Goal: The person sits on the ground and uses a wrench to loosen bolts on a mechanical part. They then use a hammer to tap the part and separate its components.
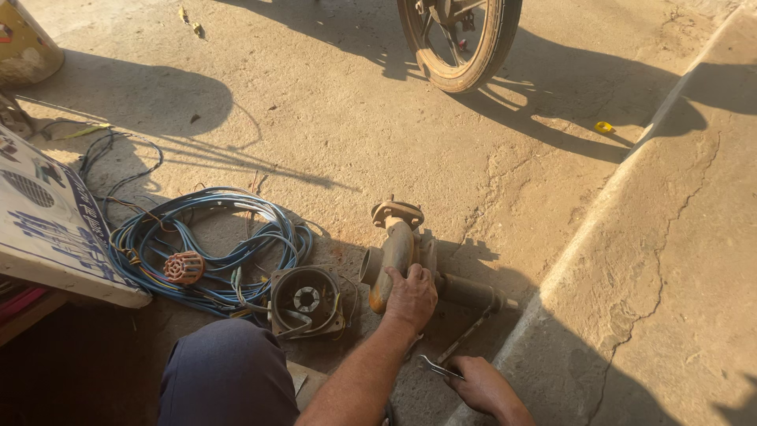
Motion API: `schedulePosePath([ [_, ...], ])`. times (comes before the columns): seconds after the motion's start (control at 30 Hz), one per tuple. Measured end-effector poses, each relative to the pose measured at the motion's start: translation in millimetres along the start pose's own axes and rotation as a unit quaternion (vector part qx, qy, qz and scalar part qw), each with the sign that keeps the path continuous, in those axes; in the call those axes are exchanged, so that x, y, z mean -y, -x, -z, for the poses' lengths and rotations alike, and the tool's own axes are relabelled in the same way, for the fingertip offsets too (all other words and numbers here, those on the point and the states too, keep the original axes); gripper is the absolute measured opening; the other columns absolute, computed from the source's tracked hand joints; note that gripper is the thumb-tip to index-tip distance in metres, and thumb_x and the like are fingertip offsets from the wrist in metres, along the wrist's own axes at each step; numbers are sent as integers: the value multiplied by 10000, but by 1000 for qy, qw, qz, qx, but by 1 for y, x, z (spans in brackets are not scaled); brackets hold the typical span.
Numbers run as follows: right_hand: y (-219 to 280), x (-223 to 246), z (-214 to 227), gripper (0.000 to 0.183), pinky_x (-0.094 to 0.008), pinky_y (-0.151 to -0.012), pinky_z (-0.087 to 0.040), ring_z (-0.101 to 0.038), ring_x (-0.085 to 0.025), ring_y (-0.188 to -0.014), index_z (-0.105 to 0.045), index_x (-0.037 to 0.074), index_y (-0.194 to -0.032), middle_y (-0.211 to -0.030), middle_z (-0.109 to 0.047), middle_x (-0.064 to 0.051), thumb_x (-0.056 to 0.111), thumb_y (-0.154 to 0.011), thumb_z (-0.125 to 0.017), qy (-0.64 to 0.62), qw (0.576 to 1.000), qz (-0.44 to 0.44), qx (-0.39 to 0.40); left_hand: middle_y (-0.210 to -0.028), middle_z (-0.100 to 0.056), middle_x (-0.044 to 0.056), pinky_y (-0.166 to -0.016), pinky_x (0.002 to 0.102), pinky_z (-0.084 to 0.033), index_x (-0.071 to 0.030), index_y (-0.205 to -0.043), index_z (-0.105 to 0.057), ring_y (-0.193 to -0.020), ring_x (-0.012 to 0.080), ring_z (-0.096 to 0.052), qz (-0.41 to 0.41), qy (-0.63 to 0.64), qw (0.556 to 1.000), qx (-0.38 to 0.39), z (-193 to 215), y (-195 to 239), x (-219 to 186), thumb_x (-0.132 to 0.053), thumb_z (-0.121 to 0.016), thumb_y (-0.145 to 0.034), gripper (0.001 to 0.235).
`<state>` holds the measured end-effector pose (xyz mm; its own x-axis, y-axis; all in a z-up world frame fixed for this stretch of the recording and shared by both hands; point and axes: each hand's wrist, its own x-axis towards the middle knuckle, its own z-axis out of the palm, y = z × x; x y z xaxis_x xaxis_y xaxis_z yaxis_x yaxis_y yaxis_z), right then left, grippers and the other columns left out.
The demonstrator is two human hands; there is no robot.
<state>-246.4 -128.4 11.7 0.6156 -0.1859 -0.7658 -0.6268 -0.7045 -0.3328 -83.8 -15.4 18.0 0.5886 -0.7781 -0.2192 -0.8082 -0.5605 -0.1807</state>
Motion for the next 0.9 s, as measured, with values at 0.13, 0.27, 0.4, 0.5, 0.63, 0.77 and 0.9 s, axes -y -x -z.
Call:
schedulePosePath([
  [0.13,11,7,5,261,-437,-873,-562,-732,-311,-963,-744,103,-1094,-1001,-762,-132,282,-914,-684,15,998,49,-38,-1249,-528,104,-963,809,-384,-61,-1328,-631,-1192,290,-457,-10,23,999,23,7,-4,3,-201,-505,-1015,365],
  [0.27,20,9,6,249,-445,-868,-560,-727,-316,-963,-733,99,-1084,-1001,-758,-133,267,-909,-675,23,997,57,-36,-1309,-528,99,-978,819,-367,-94,-1289,-670,-1236,295,-445,-12,71,995,74,9,-10,5,-228,-449,-1059,346],
  [0.4,23,8,7,251,-448,-876,-559,-724,-327,-969,-734,106,-1106,-1017,-754,-140,242,-908,-660,33,997,64,-26,-1210,-588,58,-943,807,-380,-71,-1269,-675,-1161,266,-491,18,61,998,-8,-1,-10,-1,-248,-444,-1054,362],
  [0.5,20,10,6,270,-440,-893,-557,-721,-320,-1003,-733,104,-1124,-1045,-759,-133,229,-889,-683,16,995,88,-37,-1115,-602,52,-923,797,-388,-78,-1256,-653,-1072,261,-515,16,10,999,-47,-13,-5,-3,-235,-487,-1013,333],
  [0.63,20,8,5,290,-427,-905,-560,-734,-306,-1007,-719,105,-1153,-1053,-764,-130,220,-891,-674,3,998,66,-26,-1091,-607,59,-959,804,-374,-96,-1199,-650,-1069,269,-524,12,12,998,-53,-19,-1,-4,-213,-499,-1033,254],
  [0.77,17,6,3,308,-425,-915,-562,-731,-310,-1010,-717,102,-1171,-1057,-761,-140,202,-882,-677,6,997,75,-33,-1103,-616,59,-957,810,-369,-88,-1224,-641,-1071,267,-527,10,22,999,-49,-17,-3,-2,-203,-518,-1002,278],
  [0.9,17,7,3,276,-439,-888,-562,-715,-308,-991,-738,67,-1133,-1047,-758,-139,189,-894,-672,33,995,88,-35,-1180,-611,76,-958,819,-353,-64,-1261,-642,-1115,278,-523,19,39,999,-4,-8,-8,0,-218,-517,-1001,327],
])
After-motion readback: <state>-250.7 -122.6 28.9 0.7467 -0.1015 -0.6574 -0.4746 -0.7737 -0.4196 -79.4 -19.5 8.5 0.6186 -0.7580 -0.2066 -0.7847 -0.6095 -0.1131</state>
